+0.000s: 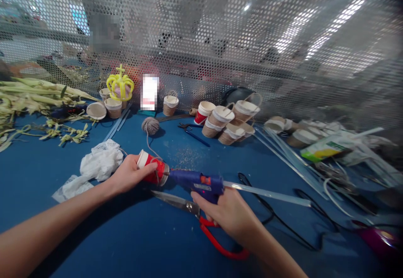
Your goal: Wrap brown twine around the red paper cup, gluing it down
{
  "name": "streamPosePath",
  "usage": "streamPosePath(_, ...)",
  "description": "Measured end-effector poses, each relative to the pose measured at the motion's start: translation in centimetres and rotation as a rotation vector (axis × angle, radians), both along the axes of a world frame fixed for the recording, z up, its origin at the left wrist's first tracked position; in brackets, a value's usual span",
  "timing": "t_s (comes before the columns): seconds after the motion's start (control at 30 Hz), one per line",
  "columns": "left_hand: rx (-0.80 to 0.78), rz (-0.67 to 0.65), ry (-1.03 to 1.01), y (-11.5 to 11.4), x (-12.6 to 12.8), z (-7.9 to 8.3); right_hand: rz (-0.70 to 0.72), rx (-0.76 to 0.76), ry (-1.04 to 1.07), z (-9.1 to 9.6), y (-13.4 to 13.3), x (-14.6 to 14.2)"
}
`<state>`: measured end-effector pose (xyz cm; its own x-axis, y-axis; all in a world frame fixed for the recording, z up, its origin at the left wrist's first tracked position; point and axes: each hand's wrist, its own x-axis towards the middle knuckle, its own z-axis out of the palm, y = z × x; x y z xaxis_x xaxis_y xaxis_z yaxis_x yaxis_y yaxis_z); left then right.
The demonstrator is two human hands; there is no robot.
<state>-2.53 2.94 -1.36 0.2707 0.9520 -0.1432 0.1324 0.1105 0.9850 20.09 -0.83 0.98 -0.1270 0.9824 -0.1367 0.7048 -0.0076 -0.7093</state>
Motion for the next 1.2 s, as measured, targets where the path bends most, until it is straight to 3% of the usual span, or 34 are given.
streamPosePath(0.1, -0.03, 0.026, -0.04, 0.0, 0.1, 0.3, -0.003, -0.087, -0.023, 0.3, -0.2, -0.1)
streamPosePath(0.23, -0.06, 0.087, -0.084, -0.2, 0.4, 0.9, -0.024, -0.182, 0.089, 2.2, 0.1, -0.1)
streamPosePath(0.37, -0.086, 0.155, -0.109, -0.3, 0.7, 1.5, -0.055, -0.104, 0.222, 3.3, 1.5, 1.3)
streamPosePath(0.47, -0.063, 0.157, -0.112, -0.4, 0.6, 1.5, -0.177, 0.012, 0.231, 2.8, 3.3, 2.7)
streamPosePath(0.57, -0.034, 0.155, -0.095, -0.3, 0.5, 1.2, -0.26, 0.021, 0.151, 1.4, 5.0, 3.7)
streamPosePath(0.77, 0.03, 0.143, -0.085, -0.3, 0.6, 1.2, -0.289, 0.004, 0.006, -1.3, 7.1, 4.2)
streamPosePath(0.9, 0.121, 0.118, -0.004, -0.8, 0.6, 1.4, -0.294, 0.097, -0.138, -1.1, 7.6, 4.0)
streamPosePath(1.07, 0.266, 0.041, 0.144, -1.6, 0.8, 1.6, -0.146, 0.182, -0.138, 1.0, 6.8, 1.6)
streamPosePath(1.13, 0.337, -0.005, 0.163, -2.0, 0.9, 1.9, 0.017, 0.066, -0.021, 1.4, 6.3, -0.1)
streamPosePath(1.2, 0.416, -0.053, 0.189, -2.6, 1.0, 2.3, 0.217, -0.191, 0.294, 1.4, 5.8, -1.8)
